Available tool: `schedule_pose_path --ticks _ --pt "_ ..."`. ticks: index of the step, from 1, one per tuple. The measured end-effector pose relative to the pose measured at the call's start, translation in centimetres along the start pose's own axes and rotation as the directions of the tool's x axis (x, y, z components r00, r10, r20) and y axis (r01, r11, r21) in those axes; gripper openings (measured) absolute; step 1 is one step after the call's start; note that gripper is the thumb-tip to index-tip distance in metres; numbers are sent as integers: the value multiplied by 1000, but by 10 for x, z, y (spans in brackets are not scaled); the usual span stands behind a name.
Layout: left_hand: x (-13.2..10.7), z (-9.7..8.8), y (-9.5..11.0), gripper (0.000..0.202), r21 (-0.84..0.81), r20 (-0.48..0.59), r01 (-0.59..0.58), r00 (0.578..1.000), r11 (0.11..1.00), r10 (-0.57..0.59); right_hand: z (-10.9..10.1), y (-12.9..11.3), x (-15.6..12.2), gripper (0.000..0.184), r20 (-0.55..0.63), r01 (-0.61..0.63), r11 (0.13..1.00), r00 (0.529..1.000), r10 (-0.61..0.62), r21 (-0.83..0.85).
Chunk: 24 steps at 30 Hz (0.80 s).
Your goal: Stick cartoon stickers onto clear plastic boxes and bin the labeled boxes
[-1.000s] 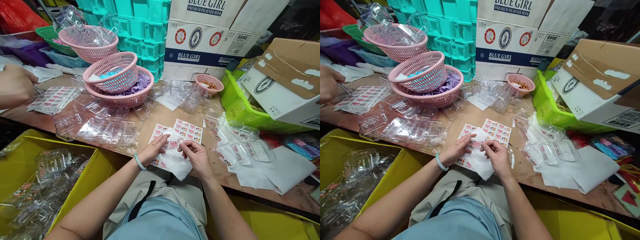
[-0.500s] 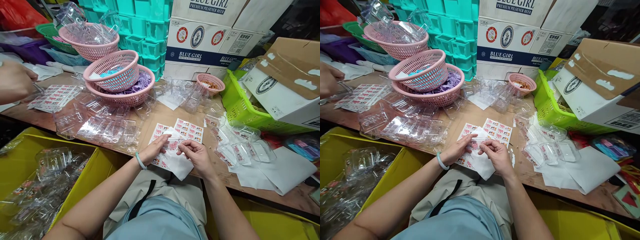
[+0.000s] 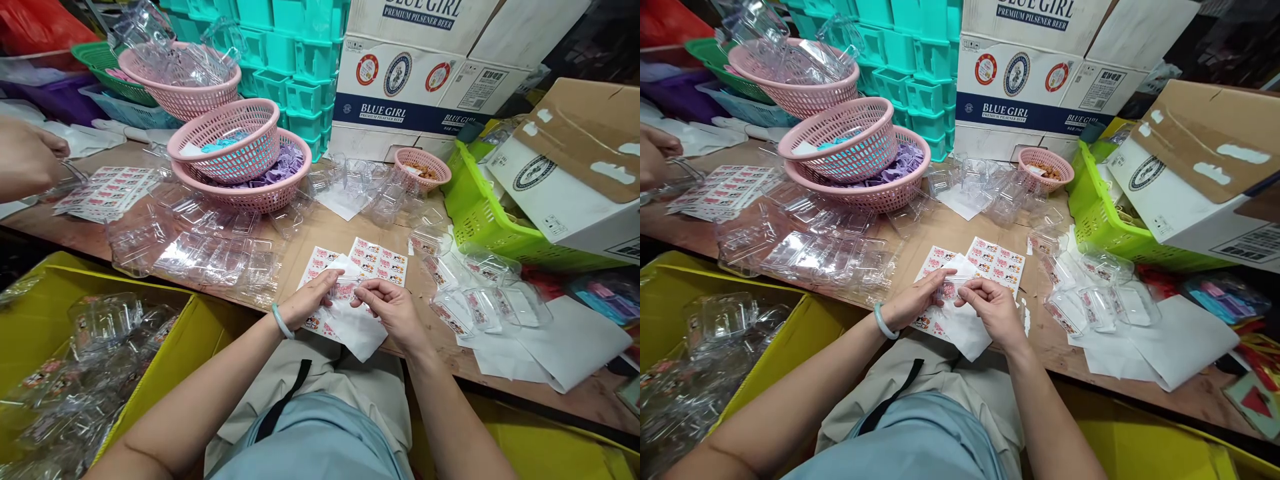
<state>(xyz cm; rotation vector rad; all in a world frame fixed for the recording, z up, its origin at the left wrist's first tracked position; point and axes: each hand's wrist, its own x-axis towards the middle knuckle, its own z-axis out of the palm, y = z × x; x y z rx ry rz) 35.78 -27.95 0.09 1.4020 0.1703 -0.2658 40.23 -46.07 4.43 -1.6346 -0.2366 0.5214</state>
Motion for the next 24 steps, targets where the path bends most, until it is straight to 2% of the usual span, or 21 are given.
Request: schedule_pose_path --ticks 13,24 --pt "3 -2 -2 59 -11 8 11 1000 1000 -11 0 -7 0 36 22 -38 999 999 38 -4" --pt "1 -3 2 58 -7 32 24 999 1000 -24 -1 -2 3 34 15 -33 999 999 33 -6"
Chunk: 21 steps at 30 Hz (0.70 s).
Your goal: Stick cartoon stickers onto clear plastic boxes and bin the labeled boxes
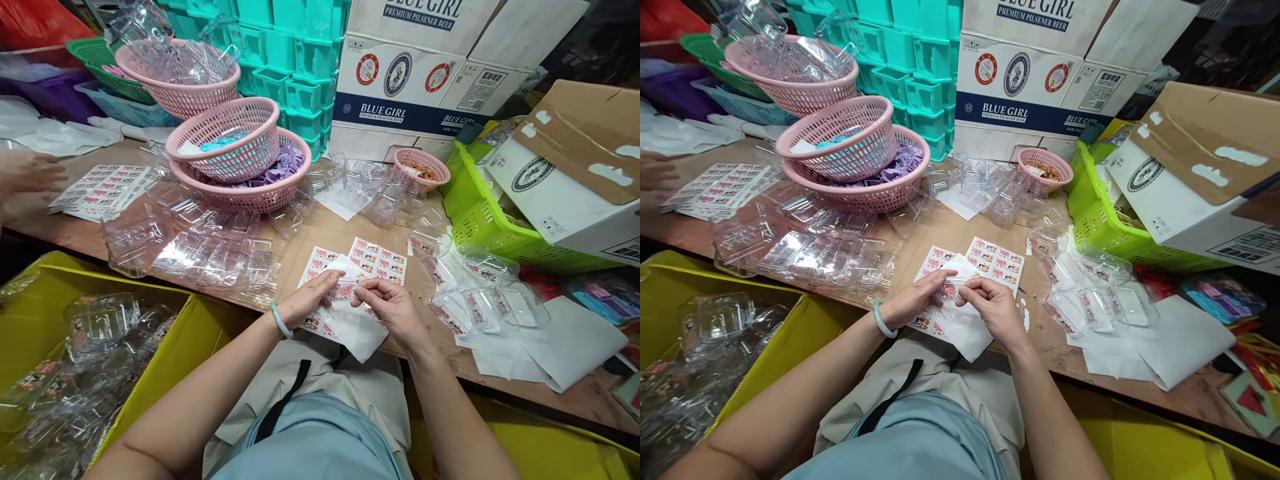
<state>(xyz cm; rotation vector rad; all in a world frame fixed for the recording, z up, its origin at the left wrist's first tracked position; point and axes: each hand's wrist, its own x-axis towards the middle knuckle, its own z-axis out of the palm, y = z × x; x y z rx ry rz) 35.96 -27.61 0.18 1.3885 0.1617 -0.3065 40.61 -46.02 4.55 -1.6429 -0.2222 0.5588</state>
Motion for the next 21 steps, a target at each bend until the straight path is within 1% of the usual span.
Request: schedule_pose_path --ticks 6,9,12,14,16,18,21 --pt "-1 0 2 61 10 4 5 1000 1000 -5 -1 2 0 36 -10 2 999 1000 -3 -37" --pt "-3 1 5 60 20 8 5 1000 1000 -5 -2 4 1 35 -12 33 997 999 -34 -65" --pt "-5 2 8 59 63 25 4 1000 998 -5 -1 5 -1 35 -28 75 988 996 -79 -138" --pt "-6 4 8 61 98 23 -5 1000 995 3 2 5 -4 35 -75 99 967 990 -119 -235" --pt "-5 5 6 60 130 -1 -24 1000 991 25 6 7 -8 33 -146 129 918 969 -197 -376" --pt "-4 7 4 59 157 -30 -48 998 987 53 11 10 -11 30 -208 158 834 928 -308 -529" --pt "-2 8 3 58 180 -52 -66 996 981 77 15 18 -13 27 -227 177 701 867 -443 -691"
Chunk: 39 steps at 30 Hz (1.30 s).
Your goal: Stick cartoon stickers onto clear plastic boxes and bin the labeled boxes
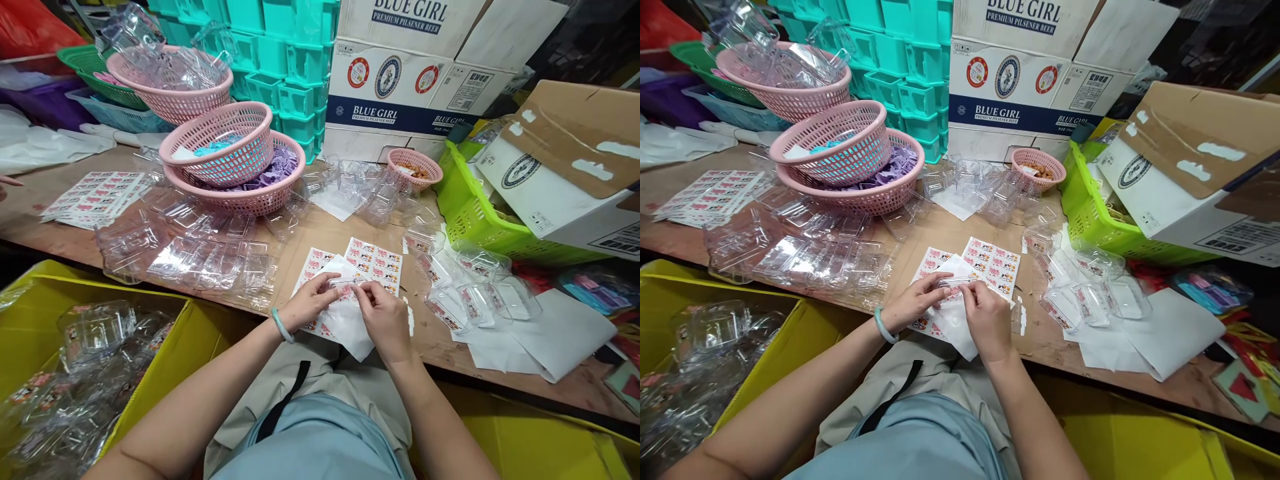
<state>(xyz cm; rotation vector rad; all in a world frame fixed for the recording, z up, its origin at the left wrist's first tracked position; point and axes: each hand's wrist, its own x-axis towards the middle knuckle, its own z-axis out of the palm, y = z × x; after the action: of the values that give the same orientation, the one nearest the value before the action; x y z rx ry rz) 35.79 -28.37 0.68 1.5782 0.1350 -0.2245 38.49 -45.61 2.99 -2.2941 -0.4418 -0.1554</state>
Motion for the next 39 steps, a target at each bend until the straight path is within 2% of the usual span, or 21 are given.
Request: schedule_pose_path --ticks 2,4,6,8,9,11,14,16,18,22,24,25,26,27,29,30,31,34,36,39 --pt "1 0 1 58 1 -6 5 1000 1000 -5 4 5 -2 26 -31 36 999 999 -37 -34" --pt "1 1 2 58 -19 -20 30 999 999 -30 7 11 -3 26 -109 -8 1000 994 8 7" --pt "0 2 3 59 -41 -39 42 998 998 -44 10 16 -4 48 -170 -126 983 974 147 130" --pt "-2 5 3 61 -32 -57 22 998 999 -23 11 16 -4 74 -101 -246 932 955 280 267" --pt "-4 6 4 61 -20 -57 8 998 1000 -9 11 16 -4 80 -29 -283 905 951 307 317" --pt "-9 8 6 61 -15 -38 -15 999 1000 15 9 14 -3 75 95 -304 868 952 290 393" --pt "-12 9 12 56 -39 6 -53 999 998 53 3 15 1 51 184 -287 804 957 223 521" --pt "-8 8 16 53 -32 25 -81 996 996 81 -1 20 3 45 202 -278 766 960 196 580" --pt "3 10 21 52 31 82 -104 992 994 101 -6 26 4 42 156 -261 770 965 209 582" --pt "42 26 38 63 209 235 -182 963 961 131 -25 42 6 41 6 -145 884 987 159 444" --pt "68 40 48 69 130 239 -141 965 981 107 -46 57 8 49 -73 -93 936 990 124 339" --pt "83 48 53 67 21 226 -94 970 995 87 -59 68 10 54 -158 -84 961 979 129 262" --pt "98 57 57 62 -123 205 -41 976 992 66 -74 81 14 58 -274 -94 982 952 137 165" --pt "114 66 60 53 -286 178 9 983 958 44 -90 96 19 61 -403 -120 991 905 132 56" --pt "147 87 64 37 -553 123 74 992 830 -7 -122 131 35 69 -601 -206 971 794 92 -123" --pt "162 97 64 33 -631 95 83 995 771 -30 -137 149 46 76 -643 -257 954 760 99 -157" --pt "176 108 64 31 -676 62 76 997 733 -46 -151 166 56 83 -643 -312 937 752 142 -158" --pt "208 138 61 32 -709 -21 4 999 706 -27 -178 204 87 97 -481 -464 870 808 340 -165" --pt "220 152 60 35 -717 -32 -31 999 696 11 -182 216 101 96 -345 -516 821 838 424 -243" --pt "228 162 60 34 -711 33 -14 998 703 54 -173 221 109 83 -261 -457 833 884 387 -312"
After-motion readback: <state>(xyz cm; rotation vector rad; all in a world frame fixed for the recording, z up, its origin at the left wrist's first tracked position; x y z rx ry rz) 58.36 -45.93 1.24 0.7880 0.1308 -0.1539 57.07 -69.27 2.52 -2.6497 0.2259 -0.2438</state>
